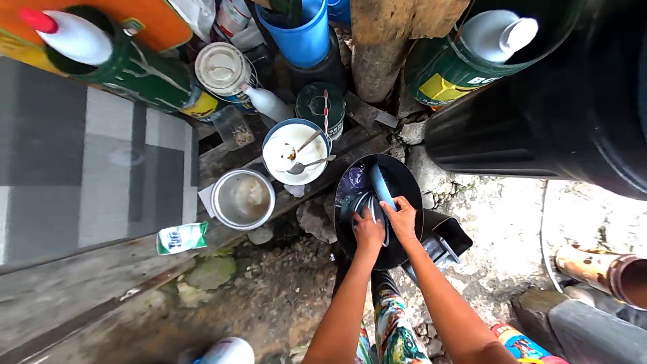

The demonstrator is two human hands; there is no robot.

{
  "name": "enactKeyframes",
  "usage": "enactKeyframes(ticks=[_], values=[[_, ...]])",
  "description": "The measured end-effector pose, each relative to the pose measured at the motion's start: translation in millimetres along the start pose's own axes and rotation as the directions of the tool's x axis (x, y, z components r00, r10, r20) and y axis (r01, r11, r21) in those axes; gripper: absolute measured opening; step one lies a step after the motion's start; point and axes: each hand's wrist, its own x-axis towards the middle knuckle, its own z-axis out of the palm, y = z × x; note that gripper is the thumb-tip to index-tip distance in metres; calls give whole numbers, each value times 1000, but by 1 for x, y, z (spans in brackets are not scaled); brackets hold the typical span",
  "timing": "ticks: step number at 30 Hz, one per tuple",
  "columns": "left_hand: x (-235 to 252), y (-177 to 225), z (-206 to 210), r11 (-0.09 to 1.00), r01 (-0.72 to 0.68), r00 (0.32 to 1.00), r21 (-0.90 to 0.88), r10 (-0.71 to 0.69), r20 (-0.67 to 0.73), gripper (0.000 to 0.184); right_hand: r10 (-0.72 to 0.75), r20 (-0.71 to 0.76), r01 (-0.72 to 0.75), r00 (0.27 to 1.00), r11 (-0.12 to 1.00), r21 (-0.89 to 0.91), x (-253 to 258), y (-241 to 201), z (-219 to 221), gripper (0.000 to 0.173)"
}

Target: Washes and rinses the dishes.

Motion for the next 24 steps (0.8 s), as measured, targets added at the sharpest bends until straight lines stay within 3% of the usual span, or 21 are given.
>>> enactKeyframes(ticks=[3, 7, 9, 11, 13, 20, 22, 24], values=[[4, -7, 13, 993, -70, 994, -95, 62, -88, 57, -1, 32, 2, 999, 1000, -9, 2, -1, 6, 22], [40, -18, -8, 993, -93, 964, -71, 72, -257, 56, -20, 27, 20, 999, 1000, -8, 5, 1, 5, 23], [68, -26, -11, 982, -39, 974, -184, -4, -228, 49, -3, 32, 2, 999, 1000, 21, 6, 2, 4, 22], [88, -32, -4, 902, 36, 989, -430, -94, -114, 44, 16, 49, -18, 999, 999, 38, 6, 1, 3, 21], [92, -34, 4, 840, 115, 984, -531, -169, -56, 43, 33, 85, -36, 996, 999, 37, 7, 2, 0, 22], [86, -41, 3, 938, 306, 952, -162, -301, 53, 46, 29, 204, -7, 979, 994, -108, 10, 9, -1, 37], [76, -31, 1, 960, 270, 962, -69, -271, -13, 41, 6, 264, 42, 965, 983, -176, 10, 11, -1, 42], [70, -29, 2, 992, 112, 984, -60, -119, -135, 36, 35, 359, 52, 933, 972, -231, 10, 10, -1, 48]])
